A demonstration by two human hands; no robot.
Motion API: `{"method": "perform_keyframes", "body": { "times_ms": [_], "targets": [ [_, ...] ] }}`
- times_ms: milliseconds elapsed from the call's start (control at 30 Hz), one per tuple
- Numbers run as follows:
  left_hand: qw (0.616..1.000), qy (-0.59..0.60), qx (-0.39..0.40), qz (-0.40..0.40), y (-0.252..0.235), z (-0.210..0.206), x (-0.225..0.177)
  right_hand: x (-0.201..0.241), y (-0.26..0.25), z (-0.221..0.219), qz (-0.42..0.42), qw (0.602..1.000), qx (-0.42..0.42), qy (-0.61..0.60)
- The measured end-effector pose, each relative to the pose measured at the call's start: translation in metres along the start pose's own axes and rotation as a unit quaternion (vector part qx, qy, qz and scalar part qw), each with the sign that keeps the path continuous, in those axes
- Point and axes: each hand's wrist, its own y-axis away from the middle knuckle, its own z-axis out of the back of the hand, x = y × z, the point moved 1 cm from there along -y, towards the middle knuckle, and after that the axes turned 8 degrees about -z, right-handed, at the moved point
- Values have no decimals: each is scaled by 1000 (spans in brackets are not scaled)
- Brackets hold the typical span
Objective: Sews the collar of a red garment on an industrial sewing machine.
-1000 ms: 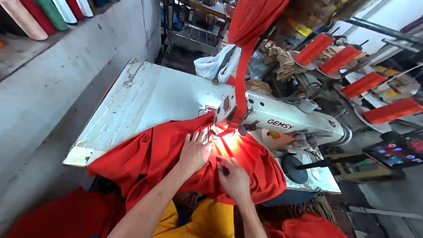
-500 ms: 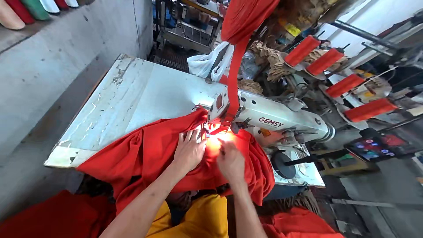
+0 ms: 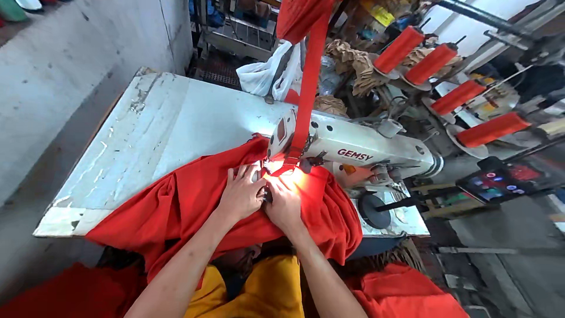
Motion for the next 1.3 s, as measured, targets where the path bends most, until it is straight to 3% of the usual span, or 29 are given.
{"method": "perform_keyframes", "body": {
  "times_ms": [133, 267, 333, 433, 633, 833, 1000, 1067, 1167, 1233, 1300],
  "targets": [
    [996, -43, -72, -5, -10, -6, -3, -13, -14, -5, 36, 999, -37, -5],
    [984, -30, -59, 163, -16, -2, -36, -22, -18, -14, 67, 993, -98, -4],
    [978, -24, -69, 195, -15, -7, -37, -25, -16, -14, 79, 992, -99, -21],
    [983, -41, -88, 158, -11, -13, -24, -29, -9, -11, 103, 988, -96, -60],
    [991, -55, -70, 101, -9, -13, -18, -26, -2, -9, 55, 994, -95, -27],
    [993, -45, -112, 6, -17, -12, 8, -15, -10, -10, 42, 994, -101, 4],
    [981, -24, -133, -140, -49, 0, 62, 17, -20, 2, -35, 995, 55, 80],
    [977, -49, -142, -154, -60, 3, 71, 23, -22, 3, -50, 992, 78, 82],
    [984, -54, -155, -68, -52, 15, 47, 21, -21, 2, -53, 994, 65, 71],
    [979, 73, -192, 8, -35, 19, 24, 19, -20, 1, -42, 996, 54, 59],
    [958, 232, -162, 53, -15, 15, 16, 18, -18, 0, -38, 997, 49, 51]
  ]
}}
